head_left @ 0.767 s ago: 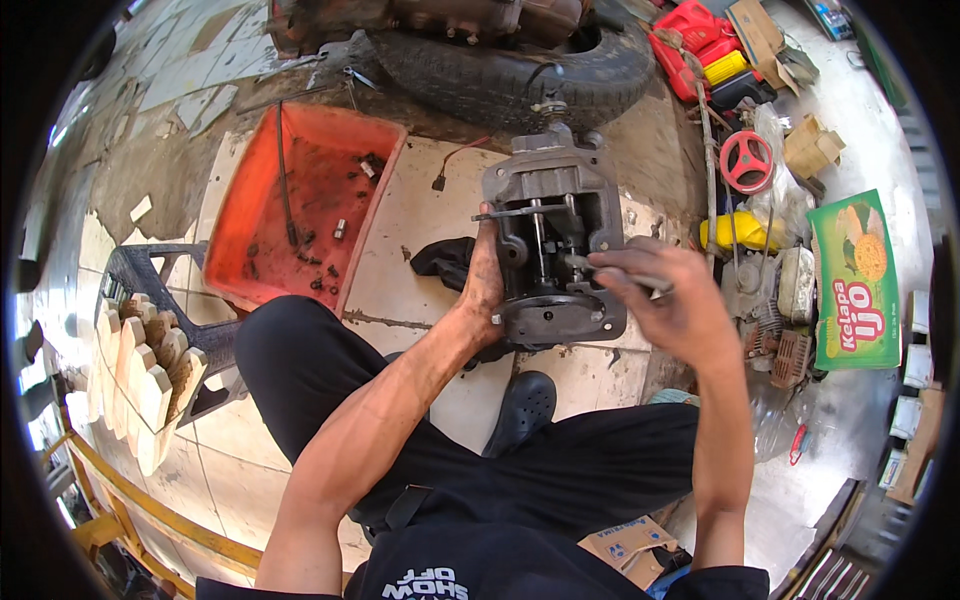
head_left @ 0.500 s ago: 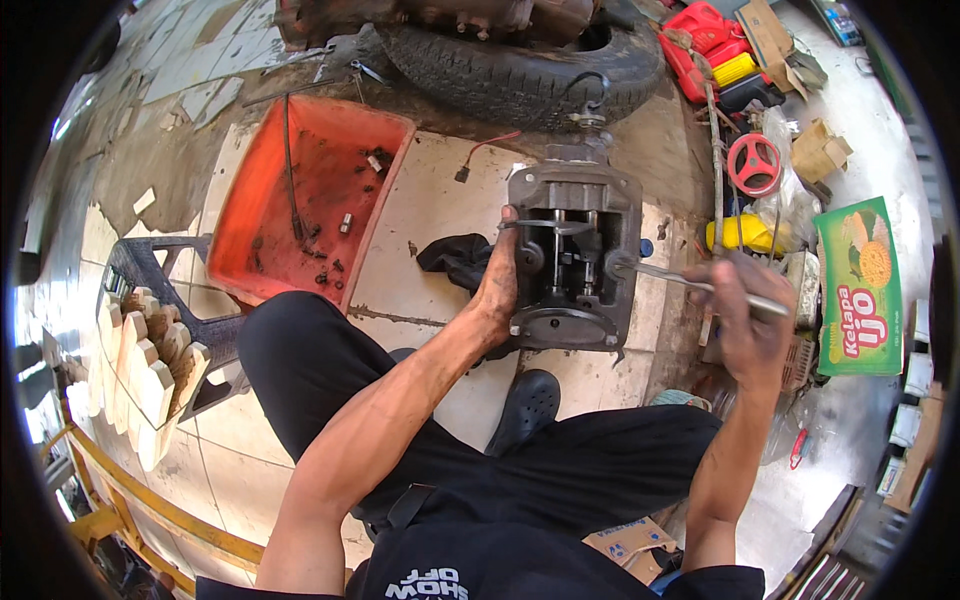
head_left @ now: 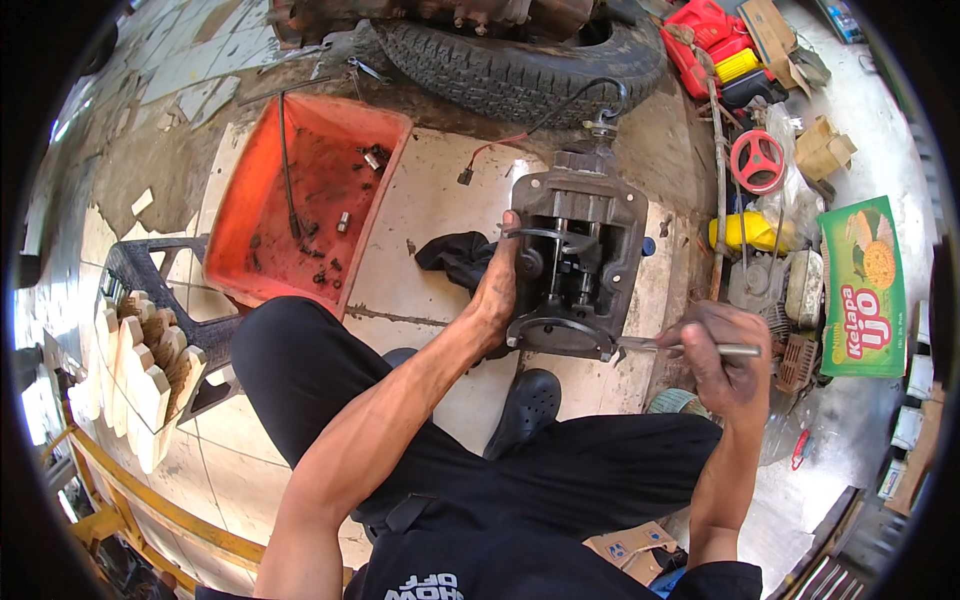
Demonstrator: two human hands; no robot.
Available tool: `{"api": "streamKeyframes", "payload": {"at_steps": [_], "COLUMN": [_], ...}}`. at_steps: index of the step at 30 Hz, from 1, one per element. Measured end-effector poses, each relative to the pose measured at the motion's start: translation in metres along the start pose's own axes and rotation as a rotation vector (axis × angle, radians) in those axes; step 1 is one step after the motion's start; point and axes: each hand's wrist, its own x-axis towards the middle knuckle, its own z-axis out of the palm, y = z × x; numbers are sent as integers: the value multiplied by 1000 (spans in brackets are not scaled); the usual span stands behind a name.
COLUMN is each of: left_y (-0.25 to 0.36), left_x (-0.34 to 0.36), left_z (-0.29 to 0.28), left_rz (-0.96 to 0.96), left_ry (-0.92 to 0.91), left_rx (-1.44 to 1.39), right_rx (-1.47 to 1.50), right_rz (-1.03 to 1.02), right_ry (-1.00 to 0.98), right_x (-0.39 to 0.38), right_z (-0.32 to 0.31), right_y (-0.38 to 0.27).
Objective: The person sits on the floor and uses a wrench to loosen and remove bolts from a large, rusty mechanical housing. They then wipe the part with a cloth and proceed to work on a smaller, separate mechanical component, using the wrench to adjust internal parts and wiping it clean.
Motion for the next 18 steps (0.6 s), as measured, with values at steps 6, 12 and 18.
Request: {"api": "streamKeyframes", "payload": {"at_steps": [6,12,18], "left_y": [0,-4,-5], "left_x": [-1,2,1], "left_z": [-2,-10,-16], "left_rz": [-55,-78,-135], "left_ry": [19,33,89], "left_rx": [30,87,152], "right_rx": [-45,-88,-87], "right_rz": [-55,-111,-7], "right_ry": [147,209,166], "right_x": [2,7,5], "right_z": [13,17,1], "right_y": [3,7,4]}}
